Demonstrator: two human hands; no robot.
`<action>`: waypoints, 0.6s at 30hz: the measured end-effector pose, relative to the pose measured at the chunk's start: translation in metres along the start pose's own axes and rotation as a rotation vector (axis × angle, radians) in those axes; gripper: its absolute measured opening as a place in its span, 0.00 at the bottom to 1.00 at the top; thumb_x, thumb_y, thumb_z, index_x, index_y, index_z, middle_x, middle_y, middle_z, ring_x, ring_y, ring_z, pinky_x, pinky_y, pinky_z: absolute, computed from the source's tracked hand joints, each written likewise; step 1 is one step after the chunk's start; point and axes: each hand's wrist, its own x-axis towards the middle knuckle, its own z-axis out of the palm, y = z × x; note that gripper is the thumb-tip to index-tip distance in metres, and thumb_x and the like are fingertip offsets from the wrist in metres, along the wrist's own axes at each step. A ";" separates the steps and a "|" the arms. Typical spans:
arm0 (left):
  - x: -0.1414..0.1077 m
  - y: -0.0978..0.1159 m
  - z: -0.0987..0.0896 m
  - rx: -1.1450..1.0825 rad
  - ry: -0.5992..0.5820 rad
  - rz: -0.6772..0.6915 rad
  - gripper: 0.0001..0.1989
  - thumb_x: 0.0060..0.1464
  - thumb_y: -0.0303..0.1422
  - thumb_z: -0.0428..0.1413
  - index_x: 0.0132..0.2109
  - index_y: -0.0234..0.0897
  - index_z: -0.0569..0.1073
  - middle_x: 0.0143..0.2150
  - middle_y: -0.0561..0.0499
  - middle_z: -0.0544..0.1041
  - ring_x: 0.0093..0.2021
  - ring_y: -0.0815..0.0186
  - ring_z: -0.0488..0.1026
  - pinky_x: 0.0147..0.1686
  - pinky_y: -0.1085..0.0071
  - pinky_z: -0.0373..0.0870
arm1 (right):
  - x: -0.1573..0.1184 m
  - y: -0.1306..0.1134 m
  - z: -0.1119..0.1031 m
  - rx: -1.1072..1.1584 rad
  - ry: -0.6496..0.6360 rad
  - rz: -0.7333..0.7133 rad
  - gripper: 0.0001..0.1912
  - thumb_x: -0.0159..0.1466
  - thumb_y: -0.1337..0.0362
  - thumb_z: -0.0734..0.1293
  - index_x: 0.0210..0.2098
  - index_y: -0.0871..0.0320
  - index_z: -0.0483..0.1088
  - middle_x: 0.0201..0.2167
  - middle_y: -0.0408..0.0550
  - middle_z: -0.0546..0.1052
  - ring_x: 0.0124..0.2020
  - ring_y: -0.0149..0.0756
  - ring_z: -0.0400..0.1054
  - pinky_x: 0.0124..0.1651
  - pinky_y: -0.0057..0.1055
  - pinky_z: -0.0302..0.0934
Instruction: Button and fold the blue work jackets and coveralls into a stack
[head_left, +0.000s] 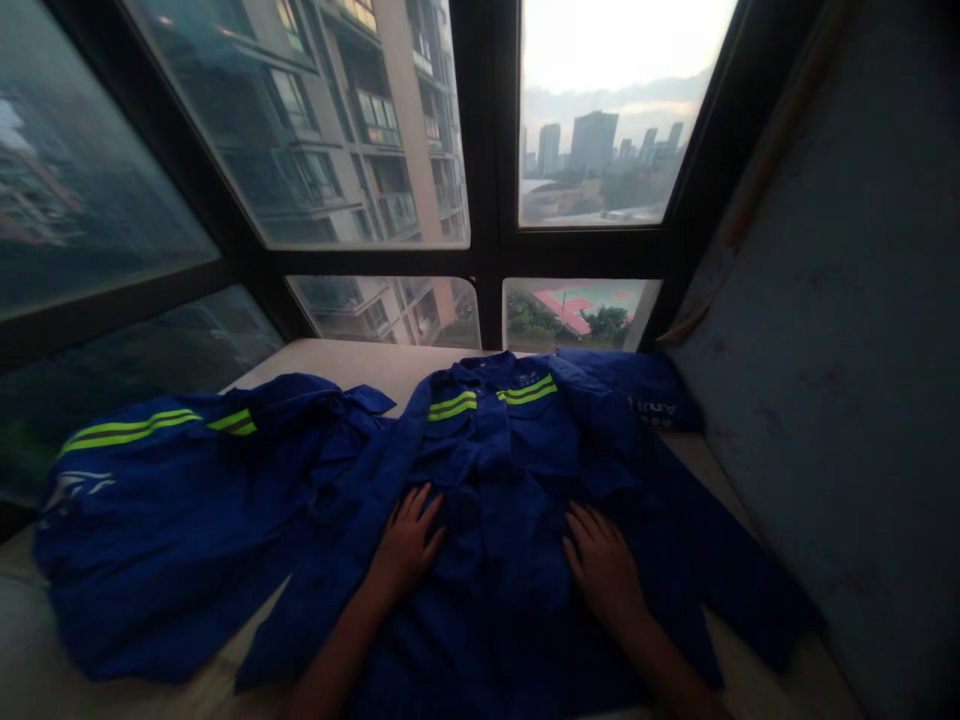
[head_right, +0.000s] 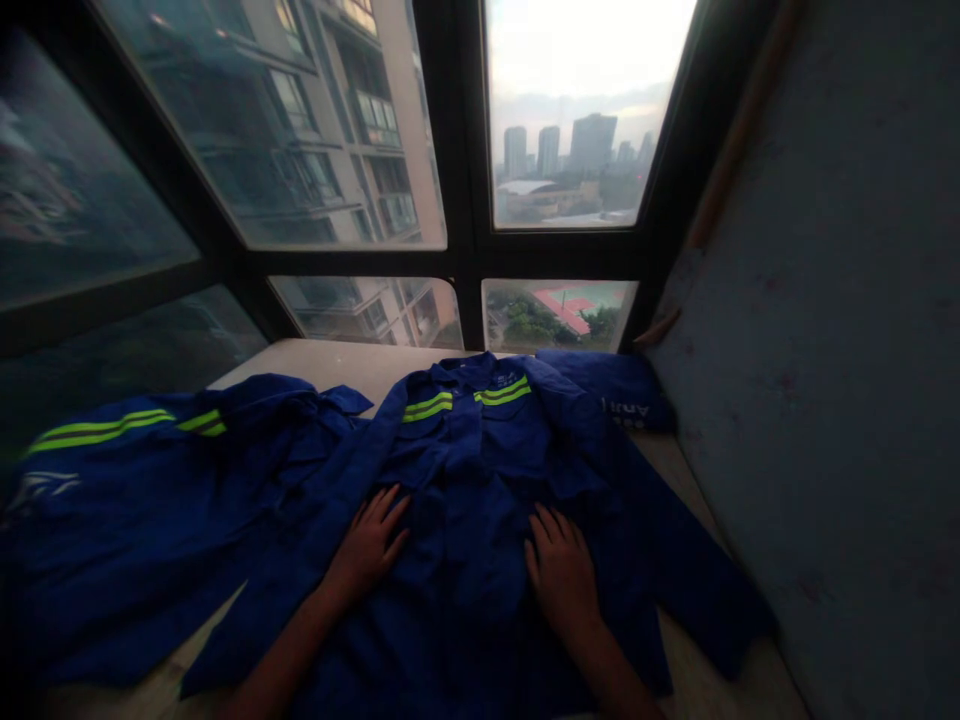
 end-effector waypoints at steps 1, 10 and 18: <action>-0.003 0.002 -0.001 0.013 0.008 -0.015 0.25 0.62 0.39 0.48 0.64 0.40 0.67 0.69 0.40 0.62 0.68 0.50 0.58 0.64 0.47 0.58 | -0.004 0.002 -0.002 0.007 0.002 0.008 0.19 0.68 0.64 0.59 0.55 0.57 0.72 0.59 0.53 0.72 0.60 0.51 0.64 0.60 0.50 0.59; -0.046 0.051 -0.013 -0.126 0.188 0.026 0.18 0.59 0.31 0.49 0.54 0.40 0.75 0.61 0.42 0.72 0.63 0.52 0.67 0.61 0.49 0.65 | -0.046 -0.037 -0.041 0.144 0.078 -0.022 0.16 0.69 0.64 0.58 0.51 0.52 0.72 0.51 0.52 0.77 0.53 0.47 0.70 0.57 0.46 0.62; -0.007 0.098 -0.014 -0.554 0.130 0.019 0.20 0.62 0.29 0.45 0.58 0.35 0.71 0.58 0.41 0.74 0.59 0.59 0.71 0.60 0.58 0.68 | -0.040 -0.146 -0.008 0.050 -0.321 -0.008 0.29 0.58 0.73 0.65 0.59 0.59 0.68 0.51 0.59 0.76 0.48 0.53 0.72 0.43 0.42 0.70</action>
